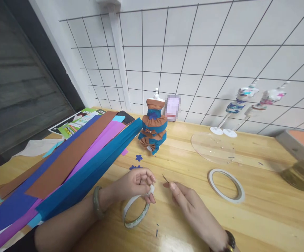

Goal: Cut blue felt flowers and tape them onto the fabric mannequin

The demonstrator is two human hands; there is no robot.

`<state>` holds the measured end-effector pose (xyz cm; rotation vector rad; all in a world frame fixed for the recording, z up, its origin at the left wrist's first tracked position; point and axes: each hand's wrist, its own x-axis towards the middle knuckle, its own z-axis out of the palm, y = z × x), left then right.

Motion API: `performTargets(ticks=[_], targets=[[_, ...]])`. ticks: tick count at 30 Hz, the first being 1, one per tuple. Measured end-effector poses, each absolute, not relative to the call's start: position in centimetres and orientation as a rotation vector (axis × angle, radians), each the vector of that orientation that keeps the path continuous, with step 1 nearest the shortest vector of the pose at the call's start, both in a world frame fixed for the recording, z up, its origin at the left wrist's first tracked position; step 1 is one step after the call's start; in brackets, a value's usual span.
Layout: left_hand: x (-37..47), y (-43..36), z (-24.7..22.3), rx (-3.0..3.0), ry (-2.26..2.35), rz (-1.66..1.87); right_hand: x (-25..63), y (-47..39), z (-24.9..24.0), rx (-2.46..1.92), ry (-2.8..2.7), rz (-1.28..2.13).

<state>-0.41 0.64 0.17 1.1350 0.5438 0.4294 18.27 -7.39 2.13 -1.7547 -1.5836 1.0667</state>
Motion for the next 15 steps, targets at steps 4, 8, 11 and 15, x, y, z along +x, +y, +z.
performTargets(ticks=[4, 8, 11, 15], targets=[[-0.4, 0.5, 0.3, 1.165, 0.591, 0.421, 17.9, -7.4, 3.4, -1.648, -1.742, 1.173], [-0.3, 0.3, 0.2, 1.183, 0.577, 0.401, 17.1, -7.4, 3.9, -1.556, -1.796, 1.273], [-0.2, 0.1, -0.2, 1.19, 0.561, 0.394, 16.9, -7.5, 3.9, -1.51, -1.81, 1.289], [-0.1, -0.1, -0.2, 1.185, 0.584, 0.371, 16.7, -7.5, 3.8, -1.486, -1.833, 1.281]])
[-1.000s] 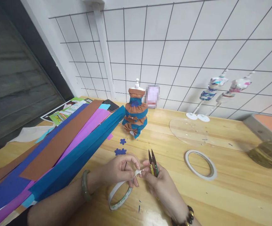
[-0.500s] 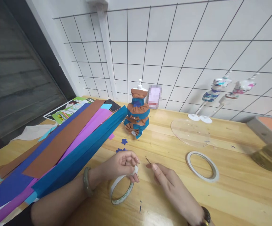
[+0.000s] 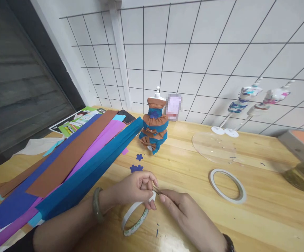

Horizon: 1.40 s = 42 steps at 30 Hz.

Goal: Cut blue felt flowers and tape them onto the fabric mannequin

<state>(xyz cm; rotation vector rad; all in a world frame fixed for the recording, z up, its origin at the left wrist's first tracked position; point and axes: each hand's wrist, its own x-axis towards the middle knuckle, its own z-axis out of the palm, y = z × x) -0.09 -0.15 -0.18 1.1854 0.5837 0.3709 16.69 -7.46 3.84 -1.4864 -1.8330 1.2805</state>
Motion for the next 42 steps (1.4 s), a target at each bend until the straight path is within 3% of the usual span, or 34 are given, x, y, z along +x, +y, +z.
performTargets(ticks=[26, 34, 42], targets=[[-0.5, 0.0, -0.4, 1.22, 0.56, 0.37, 17.6, -7.5, 2.5, -1.639, -1.792, 1.153], [-0.2, 0.3, 0.2, 1.092, 0.654, 0.527, 20.0, -6.6, 0.1, -2.103, -1.8, 0.452], [-0.1, 0.0, 0.3, 1.146, 0.562, 0.637, 20.2, -6.5, -1.1, -1.847, -1.917, 0.03]])
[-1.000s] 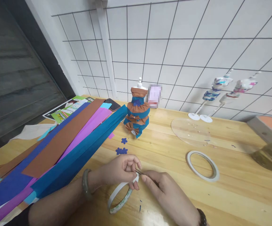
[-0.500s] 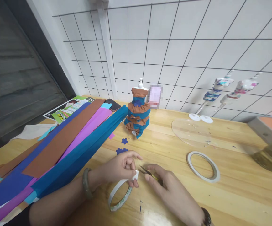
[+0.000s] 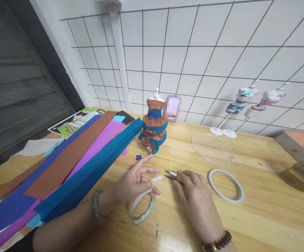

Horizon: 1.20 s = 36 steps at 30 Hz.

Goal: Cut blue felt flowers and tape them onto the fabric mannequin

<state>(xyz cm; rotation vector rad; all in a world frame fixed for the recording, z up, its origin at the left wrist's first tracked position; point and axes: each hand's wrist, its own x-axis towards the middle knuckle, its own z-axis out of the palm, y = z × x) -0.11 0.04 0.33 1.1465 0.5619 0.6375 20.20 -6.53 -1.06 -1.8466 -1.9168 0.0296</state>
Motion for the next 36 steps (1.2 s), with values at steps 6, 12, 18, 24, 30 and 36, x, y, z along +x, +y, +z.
performTargets(ticks=[6, 12, 18, 24, 30, 36], targets=[[-0.1, 0.1, 0.9, 1.074, 0.532, 0.721, 17.8, -7.4, 0.7, -1.545, -1.96, 0.476], [-0.1, 0.0, 0.8, 1.026, 0.412, 0.711, 15.5, -7.5, 0.4, -1.521, -1.779, 0.901], [-0.7, 0.8, 0.7, 1.08, 0.454, 0.718, 17.5, -7.4, -0.5, -1.638, -1.778, 0.776], [-0.9, 0.9, 0.6, 1.291, 0.627, 0.719, 19.2, -7.0, -0.3, -1.683, -2.052, 0.311], [-0.2, 0.2, 0.4, 1.174, 0.475, 0.61, 17.7, -7.4, 0.3, -1.436, -1.879, 0.194], [0.0, -0.1, 0.4, 1.156, 0.376, 0.527, 17.2, -7.6, 0.1, -1.425, -1.793, 0.157]])
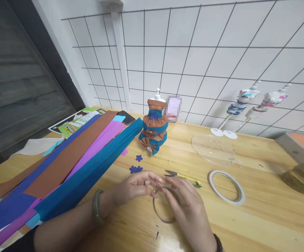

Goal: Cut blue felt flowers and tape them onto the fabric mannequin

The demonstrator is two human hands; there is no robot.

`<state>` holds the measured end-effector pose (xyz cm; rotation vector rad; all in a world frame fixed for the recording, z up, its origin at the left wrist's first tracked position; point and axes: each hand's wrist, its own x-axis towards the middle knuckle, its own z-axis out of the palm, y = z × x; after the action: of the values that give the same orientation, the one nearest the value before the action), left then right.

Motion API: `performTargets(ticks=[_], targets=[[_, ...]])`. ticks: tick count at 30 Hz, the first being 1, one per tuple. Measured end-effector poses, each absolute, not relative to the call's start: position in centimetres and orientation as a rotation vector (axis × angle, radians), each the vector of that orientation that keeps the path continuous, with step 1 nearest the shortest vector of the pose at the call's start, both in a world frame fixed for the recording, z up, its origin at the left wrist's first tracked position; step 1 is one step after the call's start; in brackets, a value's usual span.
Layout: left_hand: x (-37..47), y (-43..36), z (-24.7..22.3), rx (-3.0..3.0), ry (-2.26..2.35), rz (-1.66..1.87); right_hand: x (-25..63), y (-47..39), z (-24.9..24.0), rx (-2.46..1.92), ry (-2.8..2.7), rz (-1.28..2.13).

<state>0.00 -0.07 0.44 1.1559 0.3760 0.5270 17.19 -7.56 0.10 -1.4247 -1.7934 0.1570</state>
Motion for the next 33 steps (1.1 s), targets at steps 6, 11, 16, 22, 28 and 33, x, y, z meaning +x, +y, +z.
performTargets(ticks=[6, 11, 16, 22, 28, 33], targets=[[-0.1, -0.3, 0.5, 1.3, 0.439, 0.464, 17.3, -7.8, 0.1, -1.373, -1.864, 0.165], [-0.4, -0.5, 0.2, 1.404, 0.447, 0.447, 17.1, -7.7, 0.3, -1.339, -1.865, 0.192], [-0.4, -0.5, 0.1, 1.397, 0.454, 0.421, 16.9, -7.7, 0.7, -1.317, -1.856, 0.17], [-0.3, -0.3, -0.5, 1.325, 0.461, 0.434, 16.9, -7.7, 0.9, -1.293, -1.855, 0.183], [-0.2, -0.2, -0.3, 1.171, 0.444, 0.398, 16.9, -7.8, 0.8, -1.23, -1.904, 0.234], [-0.2, 0.0, -0.3, 1.157, 0.462, 0.374, 16.8, -7.8, 0.9, -1.201, -1.916, 0.209]])
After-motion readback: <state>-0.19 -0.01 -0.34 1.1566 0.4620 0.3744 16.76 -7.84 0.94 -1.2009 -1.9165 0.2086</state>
